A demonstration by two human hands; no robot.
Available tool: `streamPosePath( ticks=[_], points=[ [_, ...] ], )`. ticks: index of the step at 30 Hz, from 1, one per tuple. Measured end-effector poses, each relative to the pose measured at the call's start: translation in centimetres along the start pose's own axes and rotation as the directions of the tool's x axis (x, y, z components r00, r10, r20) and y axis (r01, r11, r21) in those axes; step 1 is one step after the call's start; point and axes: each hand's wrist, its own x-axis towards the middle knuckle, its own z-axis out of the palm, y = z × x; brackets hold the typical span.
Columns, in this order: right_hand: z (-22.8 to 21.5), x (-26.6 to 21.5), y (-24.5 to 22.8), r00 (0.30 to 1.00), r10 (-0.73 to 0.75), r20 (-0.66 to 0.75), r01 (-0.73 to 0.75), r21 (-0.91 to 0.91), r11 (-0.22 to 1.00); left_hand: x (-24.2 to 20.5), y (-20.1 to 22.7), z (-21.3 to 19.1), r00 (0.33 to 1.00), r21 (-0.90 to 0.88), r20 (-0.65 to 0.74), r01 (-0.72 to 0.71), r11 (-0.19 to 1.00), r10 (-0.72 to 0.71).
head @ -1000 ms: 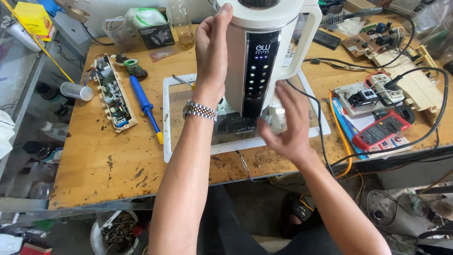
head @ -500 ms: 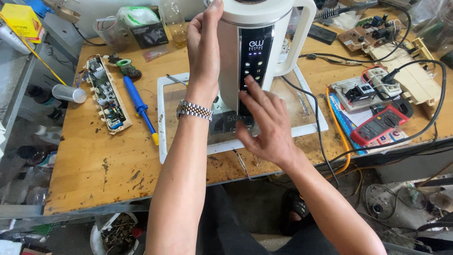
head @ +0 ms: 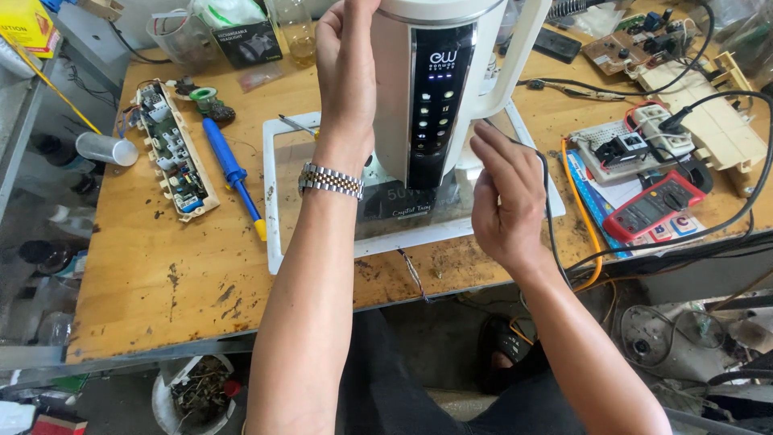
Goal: The person places a white electric kettle onto a testing base on a cluttered workbench. They press buttons on the kettle's control panel, causing indicator lights to illuminate, and then lift the kettle to inspect the top lid.
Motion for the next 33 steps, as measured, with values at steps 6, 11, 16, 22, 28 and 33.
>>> streamPosePath(
  ticks=[6,11,16,22,28,33],
  points=[
    [0.3,-0.5,-0.4,1.000,-0.020,0.016,0.021,-0.020,1.000,0.2,-0.4,0.0,0.999,-0.028,0.006,-0.047,0.999,0.047],
    [0.3,-1.2,-0.4,0.999,-0.011,0.050,0.011,-0.001,1.000,-0.1,0.2,0.1,0.997,0.001,-0.035,0.068,0.998,-0.068],
    [0.7,-1.9,-0.7,0.996,-0.022,0.088,0.021,0.010,1.000,0.2,-0.7,-0.3,0.995,0.037,-0.025,0.093,0.995,-0.092],
    [1.3,-2.0,-0.9,0.987,-0.051,0.153,0.052,-0.006,0.999,0.2,-1.5,-0.4,0.998,-0.015,0.016,-0.053,0.998,0.054],
    [2.5,-1.8,-0.8,0.997,-0.076,0.013,0.076,-0.004,0.997,0.1,-2.6,-0.6,0.997,-0.008,-0.004,-0.075,0.997,0.075],
    [2.2,-2.2,-0.3,0.999,-0.047,0.022,0.046,0.015,0.999,0.6,-4.1,-0.7,0.997,-0.009,-0.058,-0.049,0.999,0.049]
  ],
)
